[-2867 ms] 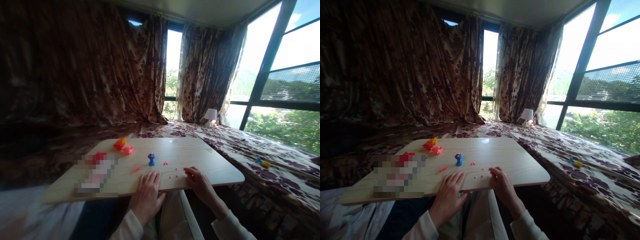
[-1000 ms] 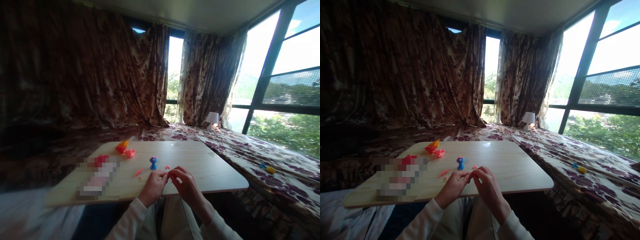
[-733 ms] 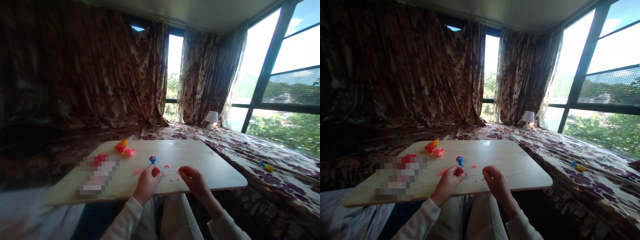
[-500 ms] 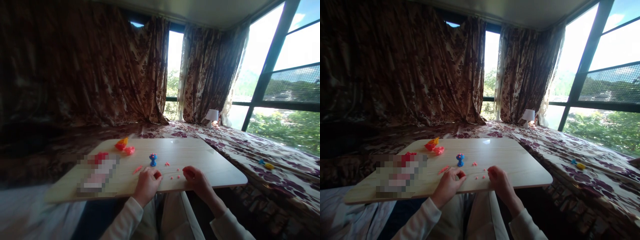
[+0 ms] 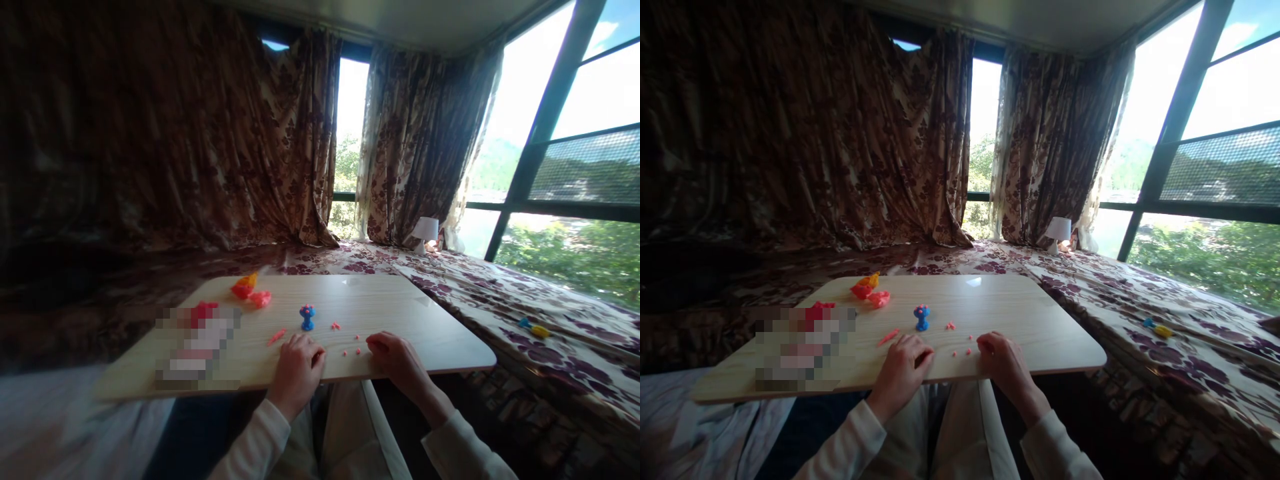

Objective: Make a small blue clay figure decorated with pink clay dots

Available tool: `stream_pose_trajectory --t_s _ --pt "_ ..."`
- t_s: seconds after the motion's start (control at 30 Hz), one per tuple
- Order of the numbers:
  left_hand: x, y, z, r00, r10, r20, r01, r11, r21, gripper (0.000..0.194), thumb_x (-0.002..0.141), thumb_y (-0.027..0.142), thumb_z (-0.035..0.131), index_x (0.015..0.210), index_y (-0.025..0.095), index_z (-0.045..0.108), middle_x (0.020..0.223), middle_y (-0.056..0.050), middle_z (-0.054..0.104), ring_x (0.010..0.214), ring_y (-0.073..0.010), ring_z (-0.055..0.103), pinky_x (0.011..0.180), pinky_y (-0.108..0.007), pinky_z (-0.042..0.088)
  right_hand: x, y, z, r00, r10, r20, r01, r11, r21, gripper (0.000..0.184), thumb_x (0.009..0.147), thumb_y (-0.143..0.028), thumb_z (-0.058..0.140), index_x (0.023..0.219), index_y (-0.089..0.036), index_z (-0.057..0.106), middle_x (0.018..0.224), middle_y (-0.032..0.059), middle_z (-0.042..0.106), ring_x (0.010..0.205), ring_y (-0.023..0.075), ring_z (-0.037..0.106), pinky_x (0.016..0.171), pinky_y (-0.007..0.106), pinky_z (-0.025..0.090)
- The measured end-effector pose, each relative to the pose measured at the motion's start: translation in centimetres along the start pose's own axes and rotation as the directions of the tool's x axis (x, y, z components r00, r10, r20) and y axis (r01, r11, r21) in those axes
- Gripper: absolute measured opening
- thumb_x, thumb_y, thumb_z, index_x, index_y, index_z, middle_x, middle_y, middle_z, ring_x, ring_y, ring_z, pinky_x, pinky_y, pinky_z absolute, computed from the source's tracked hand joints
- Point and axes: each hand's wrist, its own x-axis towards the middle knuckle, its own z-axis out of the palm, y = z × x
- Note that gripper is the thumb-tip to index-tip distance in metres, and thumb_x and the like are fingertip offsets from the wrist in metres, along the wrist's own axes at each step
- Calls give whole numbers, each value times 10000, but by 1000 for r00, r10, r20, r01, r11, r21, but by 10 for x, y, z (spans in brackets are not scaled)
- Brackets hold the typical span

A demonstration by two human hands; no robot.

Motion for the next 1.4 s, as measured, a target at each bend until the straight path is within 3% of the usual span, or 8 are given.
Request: stream_pose_trajectory --t_s 0.2,0.37,0.47,0.8,0.97,1.13,1.4 --pt "-4 0 1 1000 -20 -5 20 999 -44 172 791 166 500 727 198 657 775 -38 630 832 -201 543 766 -344 403 -1 -1 -1 1000 -3 22 6 992 -125 220 776 -204 447 727 -196 661 752 37 649 698 172 586 648 260 417" --pt "-4 -3 3 999 -35 -24 33 997 -76 171 779 132 495 746 194 651 792 -41 642 844 -204 550 782 -349 408 1 2 0 999 -5 40 9 996 -94 231 772 -162 448 859 -196 660 817 39 667 744 170 597 681 256 423" --pt "-4 -5 4 999 -31 -27 29 996 -81 173 780 121 491 752 191 647 795 -38 643 846 -200 547 787 -349 407 2 4 1 999 -13 46 17 995 -95 227 791 -179 450 836 -198 672 819 37 666 752 169 598 696 255 421" --pt "-22 -1 -1 998 48 -31 -46 997 63 227 852 187 423 794 179 642 837 -52 580 828 -193 515 843 -399 383 -17 6 -3 988 -156 16 155 956 -248 302 877 -186 377 763 -200 657 815 41 585 822 179 505 761 273 391" --pt "-24 5 -2 998 61 -14 -59 995 80 217 846 166 422 851 187 637 874 -47 580 857 -192 517 852 -396 377 -20 2 -6 986 -146 81 162 948 -273 377 741 -7 368 839 -218 665 926 39 583 888 173 479 804 269 371" --pt "-18 6 -3 999 39 -13 -37 991 129 240 853 174 412 788 188 643 828 -45 577 829 -195 513 796 -385 390 -18 7 -9 994 -37 105 74 926 -370 475 701 2 389 999 -246 664 987 42 586 946 187 473 815 283 354" --pt "-26 14 -3 997 83 -6 -81 985 154 222 841 144 413 841 186 631 881 -49 576 870 -197 510 869 -420 378 -31 -5 -10 981 -112 158 167 903 -397 530 671 44 378 1054 -230 623 1037 66 567 984 201 465 820 296 339"
